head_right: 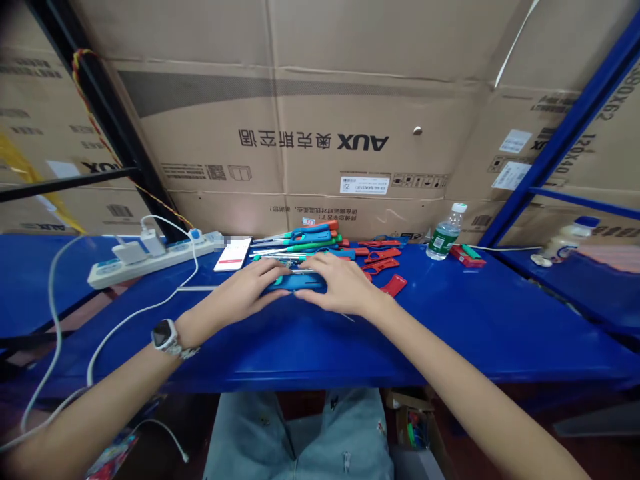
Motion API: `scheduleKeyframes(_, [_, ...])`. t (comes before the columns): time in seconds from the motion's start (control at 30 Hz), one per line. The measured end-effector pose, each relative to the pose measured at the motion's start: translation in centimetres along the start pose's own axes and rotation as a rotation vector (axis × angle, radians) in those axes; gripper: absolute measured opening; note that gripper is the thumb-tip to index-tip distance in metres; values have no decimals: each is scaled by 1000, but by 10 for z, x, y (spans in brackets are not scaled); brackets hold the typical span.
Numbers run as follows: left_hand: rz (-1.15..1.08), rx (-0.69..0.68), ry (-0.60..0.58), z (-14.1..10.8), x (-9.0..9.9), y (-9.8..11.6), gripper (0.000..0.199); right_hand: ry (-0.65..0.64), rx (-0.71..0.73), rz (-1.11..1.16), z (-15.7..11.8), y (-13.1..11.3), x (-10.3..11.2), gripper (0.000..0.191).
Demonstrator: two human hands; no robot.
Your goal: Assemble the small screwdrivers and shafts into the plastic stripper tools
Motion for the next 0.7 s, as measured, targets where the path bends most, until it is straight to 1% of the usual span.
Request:
scheduleKeyframes(0.1, [-46,-17,-2,28,-3,-9,30,-39,94,7,16,12,-8,35])
scheduleKeyframes(0.17, [-70,-8,27,42,-3,-23,35,-31,89,28,27,31,-9,32])
scheduleKeyframes(0.2, [-78,7,45,47,-2,-34,38,-24,71,28,33,43,-8,32])
scheduleKeyframes(0.23, [-83,28,63,52,-1,-48,41,-13,42,22,39,56,-5,32])
scheduleKeyframes(0.27, [-89,55,66,56,0,-63,40,-4,10,17,46,70,-2,32])
scheduleKeyframes(0.33, [-98,118,70,64,2,-98,31,29,-54,42,61,99,6,40])
scheduleKeyframes(0.37, [-106,127,83,68,4,-114,28,31,-71,54,71,111,8,42])
scheduleKeyframes(0.47, [-66,180,92,84,6,-157,26,30,-88,-34,104,140,11,28])
scheduleKeyframes(0.53, [-25,254,85,94,2,-176,26,19,-76,-141,124,149,6,26])
scheduleKeyframes(0.6, [-17,322,79,102,-5,-187,27,12,-57,-248,139,153,0,27])
scheduleKeyframes(0.7, [-53,369,54,104,-20,-196,26,26,-59,-354,145,154,-12,29])
Point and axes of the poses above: each hand's wrist, its own z-axis towards the middle knuckle, its own x-axis out of the back of the hand, y = z × x, the point moved 3 cm from there along z, towards the middle knuckle, and after that the axes turned 9 degrees about -z, right-handed, at the moved point
